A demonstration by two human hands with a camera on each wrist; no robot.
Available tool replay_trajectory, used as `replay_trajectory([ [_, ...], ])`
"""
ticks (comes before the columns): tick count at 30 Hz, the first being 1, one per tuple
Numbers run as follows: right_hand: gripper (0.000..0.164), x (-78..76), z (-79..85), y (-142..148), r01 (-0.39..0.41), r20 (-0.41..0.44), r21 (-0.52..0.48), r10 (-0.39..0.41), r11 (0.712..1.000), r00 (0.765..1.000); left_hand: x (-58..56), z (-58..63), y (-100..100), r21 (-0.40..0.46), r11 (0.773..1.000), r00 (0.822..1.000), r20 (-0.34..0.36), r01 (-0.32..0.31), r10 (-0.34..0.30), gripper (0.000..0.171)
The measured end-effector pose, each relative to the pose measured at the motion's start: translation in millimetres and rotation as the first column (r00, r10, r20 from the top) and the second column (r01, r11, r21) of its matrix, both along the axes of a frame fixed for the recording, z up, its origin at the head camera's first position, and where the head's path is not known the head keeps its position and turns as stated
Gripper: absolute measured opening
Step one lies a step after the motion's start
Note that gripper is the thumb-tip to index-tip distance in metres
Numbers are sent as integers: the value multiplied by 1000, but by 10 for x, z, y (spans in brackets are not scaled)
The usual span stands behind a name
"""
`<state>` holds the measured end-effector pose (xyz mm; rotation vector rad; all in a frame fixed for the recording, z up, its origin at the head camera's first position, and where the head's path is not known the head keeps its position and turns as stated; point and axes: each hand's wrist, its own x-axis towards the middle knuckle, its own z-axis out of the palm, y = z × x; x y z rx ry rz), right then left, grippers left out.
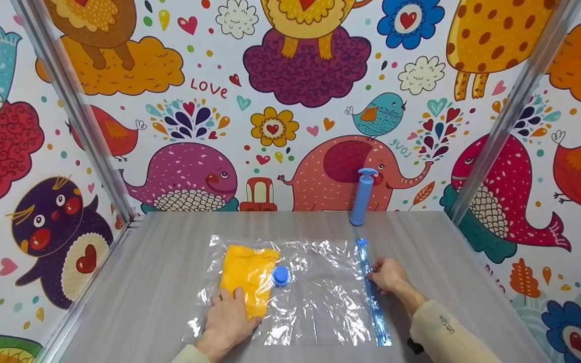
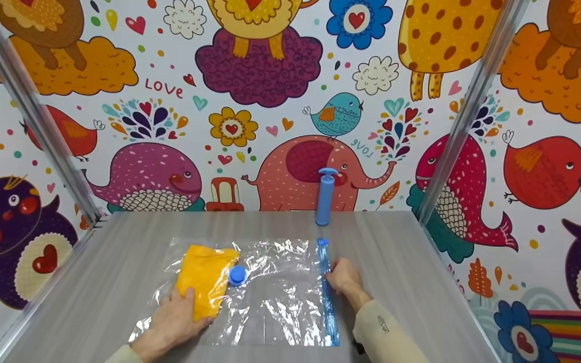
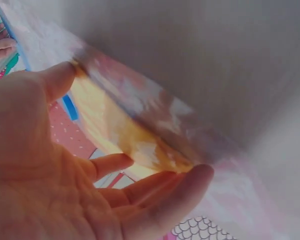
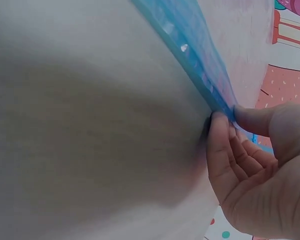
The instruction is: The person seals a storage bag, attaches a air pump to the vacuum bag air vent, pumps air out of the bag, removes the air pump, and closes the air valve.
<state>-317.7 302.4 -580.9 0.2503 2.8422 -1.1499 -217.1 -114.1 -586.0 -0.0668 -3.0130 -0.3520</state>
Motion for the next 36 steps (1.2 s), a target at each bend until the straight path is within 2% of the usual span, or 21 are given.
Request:
replay_trajectory([
  [10, 14, 29, -9, 84, -35, -13, 58, 36, 998, 999, 128, 19, 43, -40, 999, 999, -35, 25, -26, 81],
  [15, 14, 22, 10, 105, -38, -1, 93, 39, 995, 999, 134, 37, 39, 5, 1000, 1000, 2, 28, -28, 78],
  [19, 16, 10, 28, 104, -41, -10, 155, 43, 987, 999, 116, 96, 4, 25, 999, 999, 30, 36, -36, 76],
  [23, 19, 12, 88, 67, -31, -44, 215, 41, 976, 998, 54, 168, -35, 31, 999, 997, 72, 39, -41, 78],
  [26, 19, 10, 164, -6, -34, -73, 224, 51, 974, 996, -15, 195, -50, 44, 998, 995, 79, 49, -52, 77],
  [33, 17, -3, 325, -292, -88, -147, 251, 128, 964, 981, -210, 261, 52, 71, 986, 988, -20, 151, -150, 73],
  [36, 17, -7, 353, -451, -99, -178, 247, 146, 964, 973, -312, 282, 127, 89, 976, 980, -25, 197, -196, 74],
])
